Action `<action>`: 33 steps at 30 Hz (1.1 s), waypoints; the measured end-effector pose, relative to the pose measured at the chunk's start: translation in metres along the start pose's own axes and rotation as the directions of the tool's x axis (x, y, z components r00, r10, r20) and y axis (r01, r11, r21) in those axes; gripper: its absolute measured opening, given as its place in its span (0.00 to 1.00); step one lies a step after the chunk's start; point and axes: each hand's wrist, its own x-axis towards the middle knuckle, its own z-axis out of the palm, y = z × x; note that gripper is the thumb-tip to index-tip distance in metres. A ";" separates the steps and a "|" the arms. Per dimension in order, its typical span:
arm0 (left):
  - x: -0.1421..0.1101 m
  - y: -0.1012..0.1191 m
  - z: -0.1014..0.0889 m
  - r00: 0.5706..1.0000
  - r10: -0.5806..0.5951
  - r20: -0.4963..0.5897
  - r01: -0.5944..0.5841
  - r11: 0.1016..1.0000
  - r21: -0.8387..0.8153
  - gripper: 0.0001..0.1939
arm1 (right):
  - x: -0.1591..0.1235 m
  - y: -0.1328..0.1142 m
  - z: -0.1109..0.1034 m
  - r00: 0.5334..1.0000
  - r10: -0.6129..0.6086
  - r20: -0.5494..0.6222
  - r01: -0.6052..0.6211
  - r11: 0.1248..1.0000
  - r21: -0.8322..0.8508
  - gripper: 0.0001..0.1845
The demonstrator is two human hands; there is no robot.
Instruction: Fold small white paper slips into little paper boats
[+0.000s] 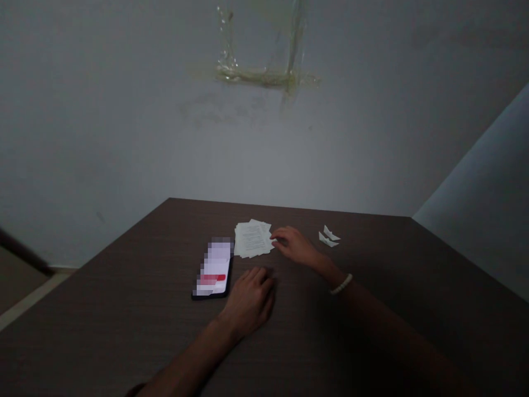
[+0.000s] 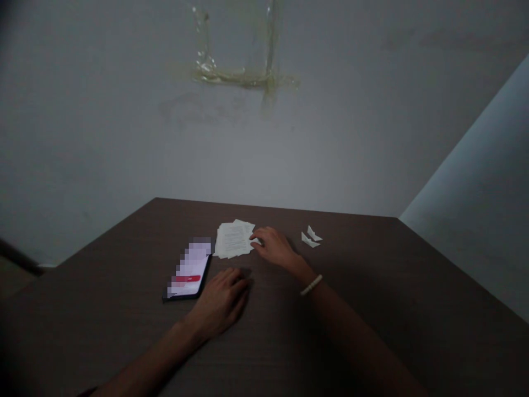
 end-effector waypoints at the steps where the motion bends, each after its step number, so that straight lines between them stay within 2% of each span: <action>1: 0.000 0.000 0.000 1.000 0.000 0.002 0.000 1.000 0.000 0.10 | 0.006 0.000 0.004 1.000 -0.009 0.019 0.009 1.000 -0.003 0.13; 6: 0.000 0.001 -0.003 1.000 -0.008 0.023 0.008 1.000 -0.005 0.09 | 0.025 0.004 0.017 0.985 -0.057 0.162 0.063 0.998 -0.030 0.27; 12: 0.000 0.001 -0.003 1.000 -0.014 0.027 0.014 1.000 -0.018 0.09 | 0.034 0.005 0.015 0.957 -0.078 0.280 0.098 0.994 -0.056 0.29; 20: 0.000 0.000 -0.002 1.000 -0.008 0.029 0.009 1.000 -0.022 0.09 | 0.037 0.009 0.016 0.960 -0.061 0.272 0.076 0.996 -0.045 0.25; 28: -0.001 0.000 -0.001 1.000 -0.008 0.021 0.009 1.000 -0.017 0.09 | 0.042 0.011 0.017 0.962 -0.053 0.268 0.064 0.997 -0.035 0.17; 33: -0.001 0.000 -0.001 1.000 0.002 0.024 -0.001 0.999 -0.036 0.10 | 0.042 0.007 0.014 0.959 -0.022 0.284 0.039 0.998 -0.057 0.19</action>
